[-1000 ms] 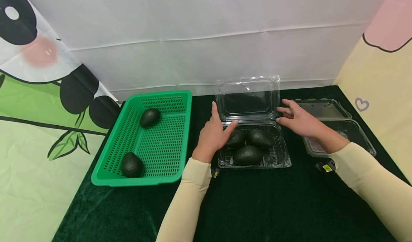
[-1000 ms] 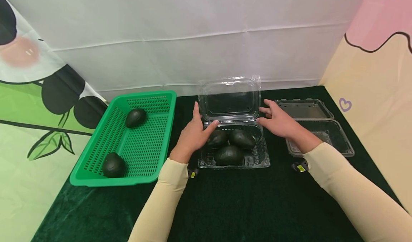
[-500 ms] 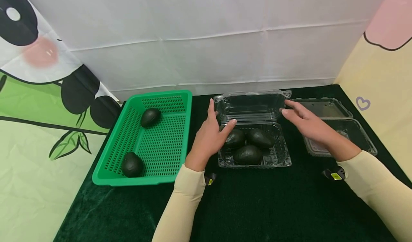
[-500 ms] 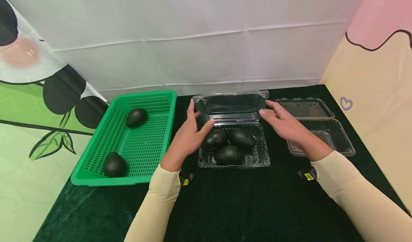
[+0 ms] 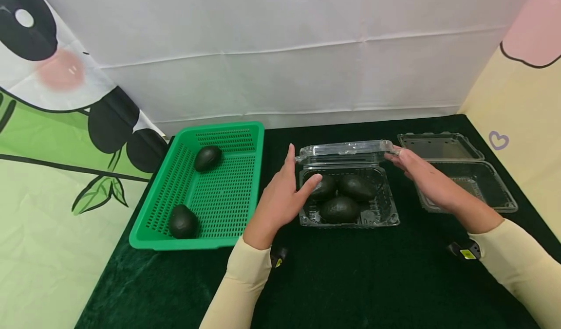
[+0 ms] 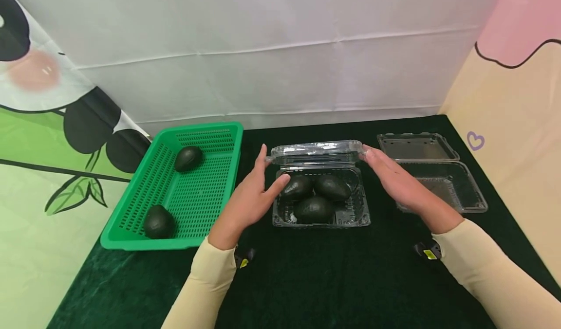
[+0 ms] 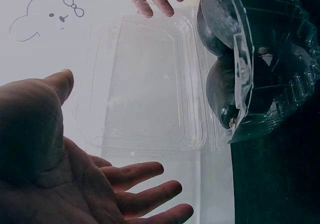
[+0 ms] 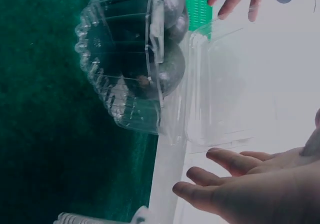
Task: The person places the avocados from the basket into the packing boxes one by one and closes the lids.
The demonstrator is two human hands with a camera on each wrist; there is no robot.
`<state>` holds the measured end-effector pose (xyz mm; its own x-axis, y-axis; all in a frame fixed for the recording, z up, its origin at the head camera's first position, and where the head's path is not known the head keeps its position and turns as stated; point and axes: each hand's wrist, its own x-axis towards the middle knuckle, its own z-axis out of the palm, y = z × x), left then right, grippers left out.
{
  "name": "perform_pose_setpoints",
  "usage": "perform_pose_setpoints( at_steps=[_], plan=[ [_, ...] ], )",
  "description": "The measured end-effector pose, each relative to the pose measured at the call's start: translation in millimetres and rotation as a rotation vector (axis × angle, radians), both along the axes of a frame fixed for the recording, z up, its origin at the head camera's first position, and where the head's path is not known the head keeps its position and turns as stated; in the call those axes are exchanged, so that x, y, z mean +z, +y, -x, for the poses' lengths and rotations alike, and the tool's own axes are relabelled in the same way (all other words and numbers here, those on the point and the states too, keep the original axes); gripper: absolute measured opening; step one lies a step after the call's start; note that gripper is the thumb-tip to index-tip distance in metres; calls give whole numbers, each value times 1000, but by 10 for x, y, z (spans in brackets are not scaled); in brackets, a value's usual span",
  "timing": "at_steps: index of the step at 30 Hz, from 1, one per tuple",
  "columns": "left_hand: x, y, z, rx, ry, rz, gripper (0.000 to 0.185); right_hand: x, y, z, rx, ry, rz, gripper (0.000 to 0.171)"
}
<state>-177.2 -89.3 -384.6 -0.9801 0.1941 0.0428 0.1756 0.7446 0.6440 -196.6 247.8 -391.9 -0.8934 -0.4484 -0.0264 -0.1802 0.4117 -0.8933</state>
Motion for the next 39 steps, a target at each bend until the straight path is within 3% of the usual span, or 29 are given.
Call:
perform_pose_setpoints(
  at_steps=[13,29,39],
  plan=[
    [39,-56,-194,-42,-8,98,93,-108,63,-140,57,58,-19,60],
    [-152,-115,-347,-58,-8,94,90,-289,59,-307,100,24,-13,62],
    [-274,-149,-430,-48,-17,146,88,-361,53,-440,74,137,-129,65]
  ],
)
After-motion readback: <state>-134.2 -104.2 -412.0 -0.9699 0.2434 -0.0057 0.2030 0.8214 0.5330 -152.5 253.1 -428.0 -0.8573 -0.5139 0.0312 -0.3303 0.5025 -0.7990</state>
